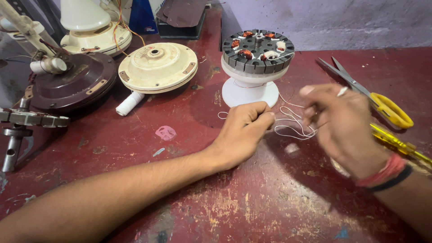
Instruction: The person works on a motor stator assembly, stripping the insulation from a white wire with scissors and threading it into the stator slots. The person then ties a knot in the wire and continues to thread it through the stator.
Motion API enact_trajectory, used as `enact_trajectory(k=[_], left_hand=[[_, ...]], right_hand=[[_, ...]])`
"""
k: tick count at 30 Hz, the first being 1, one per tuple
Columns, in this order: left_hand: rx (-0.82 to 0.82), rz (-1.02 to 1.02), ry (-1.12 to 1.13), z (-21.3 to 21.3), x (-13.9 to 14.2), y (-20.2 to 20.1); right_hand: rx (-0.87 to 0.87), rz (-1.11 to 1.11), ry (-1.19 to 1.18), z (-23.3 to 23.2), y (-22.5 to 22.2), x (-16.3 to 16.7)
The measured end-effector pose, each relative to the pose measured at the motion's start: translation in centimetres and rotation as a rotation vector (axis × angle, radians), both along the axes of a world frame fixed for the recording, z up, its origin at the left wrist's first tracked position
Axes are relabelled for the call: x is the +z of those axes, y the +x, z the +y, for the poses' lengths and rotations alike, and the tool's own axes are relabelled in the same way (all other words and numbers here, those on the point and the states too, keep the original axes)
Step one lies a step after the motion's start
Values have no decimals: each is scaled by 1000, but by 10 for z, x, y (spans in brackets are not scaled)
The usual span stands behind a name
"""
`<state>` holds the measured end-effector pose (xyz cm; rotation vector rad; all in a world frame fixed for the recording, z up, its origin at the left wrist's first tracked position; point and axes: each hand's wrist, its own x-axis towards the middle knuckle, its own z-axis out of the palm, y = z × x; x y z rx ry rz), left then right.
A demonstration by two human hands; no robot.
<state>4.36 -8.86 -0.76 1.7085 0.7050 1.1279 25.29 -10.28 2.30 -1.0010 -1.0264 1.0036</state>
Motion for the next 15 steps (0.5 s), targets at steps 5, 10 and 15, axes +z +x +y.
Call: enact_trajectory(k=[5, 10, 15], left_hand=[[87, 7, 36, 4, -2, -7], [19, -59, -108, 1, -3, -5], [15, -40, 11, 1, -3, -6]], right_hand=[[-1, 16, -63, 2, 4, 12], [327, -3, -166, -7, -12, -10], [360, 7, -180, -11, -16, -10]])
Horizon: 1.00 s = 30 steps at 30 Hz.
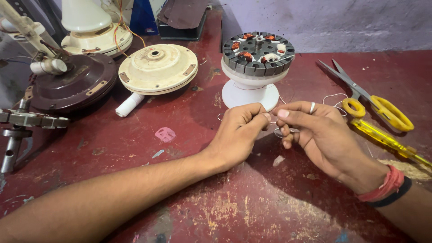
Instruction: The person works on a motor stator assembly, stripping the insulation from a white wire with scissors and threading it into the stator slots. The person then ties a knot in the wire and continues to thread it through the stator.
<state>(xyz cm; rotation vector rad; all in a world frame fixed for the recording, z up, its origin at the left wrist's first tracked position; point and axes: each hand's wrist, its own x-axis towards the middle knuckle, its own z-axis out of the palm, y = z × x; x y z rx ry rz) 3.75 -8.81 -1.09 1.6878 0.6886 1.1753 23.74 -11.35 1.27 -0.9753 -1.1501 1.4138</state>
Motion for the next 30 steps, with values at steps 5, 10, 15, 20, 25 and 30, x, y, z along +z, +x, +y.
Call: enact_trajectory(k=[5, 10, 15, 20, 25, 30], left_hand=[[-64, -34, -12, 1, -3, 0], [-22, 20, -22, 2, -3, -2], [-99, -117, -94, 3, -1, -4], [-172, -146, -201, 6, -3, -2], [-96, -125, -151, 11, -10, 3], [-54, -178, -97, 13, -11, 5]], right_hand=[[-14, 8, -9, -1, -4, -1], [-79, -27, 11, 0, -2, -1], [-108, -329, 215, -6, -11, 3], [-154, -625, 341, -14, -13, 14], [-214, -731, 458, -14, -8, 23], [-191, -889, 699, -13, 0, 25]])
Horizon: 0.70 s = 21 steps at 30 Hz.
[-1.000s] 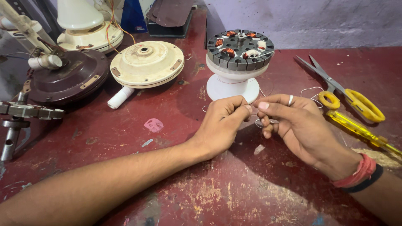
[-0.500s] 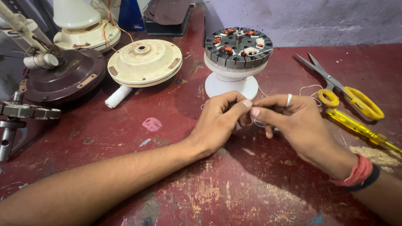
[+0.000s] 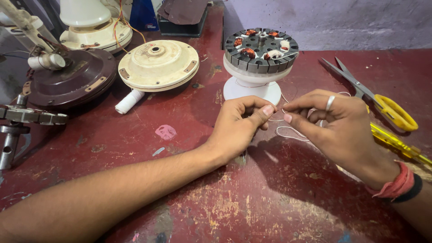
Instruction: The person works on a motor stator assembly, stripping the insulation from a white wire with scissors and threading it into the stator slots. The person then ties a knot in the wire and continues to thread it through the stator.
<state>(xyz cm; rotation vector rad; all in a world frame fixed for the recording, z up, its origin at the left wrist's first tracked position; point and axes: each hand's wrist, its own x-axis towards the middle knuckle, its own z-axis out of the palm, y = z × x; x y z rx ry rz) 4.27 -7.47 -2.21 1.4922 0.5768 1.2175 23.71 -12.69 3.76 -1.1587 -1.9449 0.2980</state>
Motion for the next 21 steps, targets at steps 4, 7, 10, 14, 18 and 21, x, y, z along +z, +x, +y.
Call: enact_trajectory(k=[4, 7, 10, 14, 18, 21], left_hand=[[13, 64, -56, -2, 3, 0], [-16, 111, -79, -5, 6, -2], [-90, 80, -33, -7, 6, -2], [-90, 80, 28, -8, 5, -2], [-33, 108, 82, -8, 5, -2], [-21, 81, 144, -9, 5, -3]], right_hand=[[14, -63, 83, 3, 5, 0], [42, -75, 113, 3, 6, 1], [27, -80, 116, 2, 5, 2], [40, -87, 126, 0, 3, 5], [64, -81, 132, 0, 1, 6], [73, -81, 142, 0, 0, 5]])
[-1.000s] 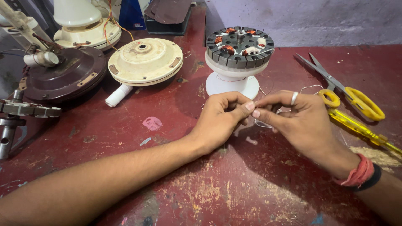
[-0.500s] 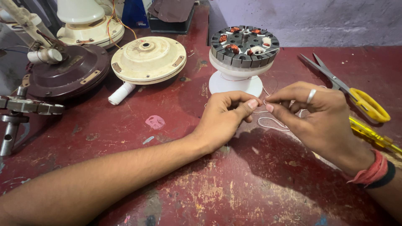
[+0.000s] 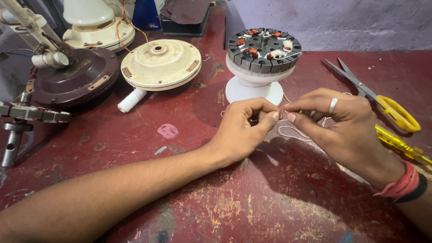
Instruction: The person works on a motor stator assembly, stripping the insulation from a white wire with scissors and threading it into the stator slots. The person then ties a knot in the wire and continues to thread it through the stator.
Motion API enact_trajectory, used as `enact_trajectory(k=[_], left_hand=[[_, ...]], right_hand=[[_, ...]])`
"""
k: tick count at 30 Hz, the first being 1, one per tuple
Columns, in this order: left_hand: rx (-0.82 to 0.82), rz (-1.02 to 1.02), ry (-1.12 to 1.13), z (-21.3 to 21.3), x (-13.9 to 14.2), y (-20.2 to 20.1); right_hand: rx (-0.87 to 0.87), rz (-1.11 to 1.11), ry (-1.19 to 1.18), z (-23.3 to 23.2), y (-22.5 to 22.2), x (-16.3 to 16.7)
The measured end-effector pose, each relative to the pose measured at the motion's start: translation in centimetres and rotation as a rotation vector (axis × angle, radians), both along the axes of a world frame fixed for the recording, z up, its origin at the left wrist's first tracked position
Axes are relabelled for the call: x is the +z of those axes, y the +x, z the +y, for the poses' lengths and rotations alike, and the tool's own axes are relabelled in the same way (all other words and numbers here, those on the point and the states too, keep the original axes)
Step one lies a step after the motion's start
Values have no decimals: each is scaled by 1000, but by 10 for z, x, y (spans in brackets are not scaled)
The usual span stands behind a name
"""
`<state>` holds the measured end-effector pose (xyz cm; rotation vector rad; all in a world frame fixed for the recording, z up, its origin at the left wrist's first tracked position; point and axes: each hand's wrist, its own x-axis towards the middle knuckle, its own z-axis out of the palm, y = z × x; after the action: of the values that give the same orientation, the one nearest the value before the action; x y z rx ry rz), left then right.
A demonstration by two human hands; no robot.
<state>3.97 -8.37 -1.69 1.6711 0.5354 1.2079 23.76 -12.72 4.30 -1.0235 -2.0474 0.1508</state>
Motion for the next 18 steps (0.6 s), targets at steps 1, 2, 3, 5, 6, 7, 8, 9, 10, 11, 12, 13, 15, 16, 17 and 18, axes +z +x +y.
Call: enact_trajectory(k=[1, 2, 3, 5, 6, 7, 8, 9, 10, 11, 12, 13, 15, 16, 17, 18], left_hand=[[18, 8, 4, 0, 1, 0], [36, 16, 9, -1, 1, 0], [54, 23, 13, -1, 2, 0], [49, 8, 5, -2, 3, -1], [47, 0, 1, -3, 4, -1], [43, 2, -9, -3, 4, -1], [38, 4, -19, -4, 5, -2], [34, 6, -29, -4, 6, -2], [47, 13, -11, -5, 7, -2], [60, 19, 8, -6, 7, -2], [73, 25, 26, -7, 8, -3], [93, 35, 58, -8, 9, -3], [135, 54, 122, -10, 10, -3], [141, 57, 125, -11, 11, -4], [146, 59, 130, -12, 12, -3], [153, 61, 133, -13, 13, -3]], right_hand=[[1, -2, 5, 0, 0, 0], [-11, -13, 3, 0, 0, 0], [-22, -24, 1, 0, 0, 0], [-39, -43, -7, -1, 0, 1], [-45, -52, -13, -1, 0, 1], [-50, -60, -19, -2, 0, 1], [-33, -66, 5, -2, 0, 1], [-15, -71, 30, -3, 0, 1], [2, -77, 54, -3, 0, 1], [-21, -77, 50, -3, -1, 1], [-44, -77, 46, -4, -1, 1], [-67, -77, 42, -4, -2, 2], [-59, -96, 71, -3, -3, 2], [-54, -106, 85, -3, -5, 3], [-58, -124, 115, -4, -5, 4], [-61, -143, 143, -4, -7, 4]])
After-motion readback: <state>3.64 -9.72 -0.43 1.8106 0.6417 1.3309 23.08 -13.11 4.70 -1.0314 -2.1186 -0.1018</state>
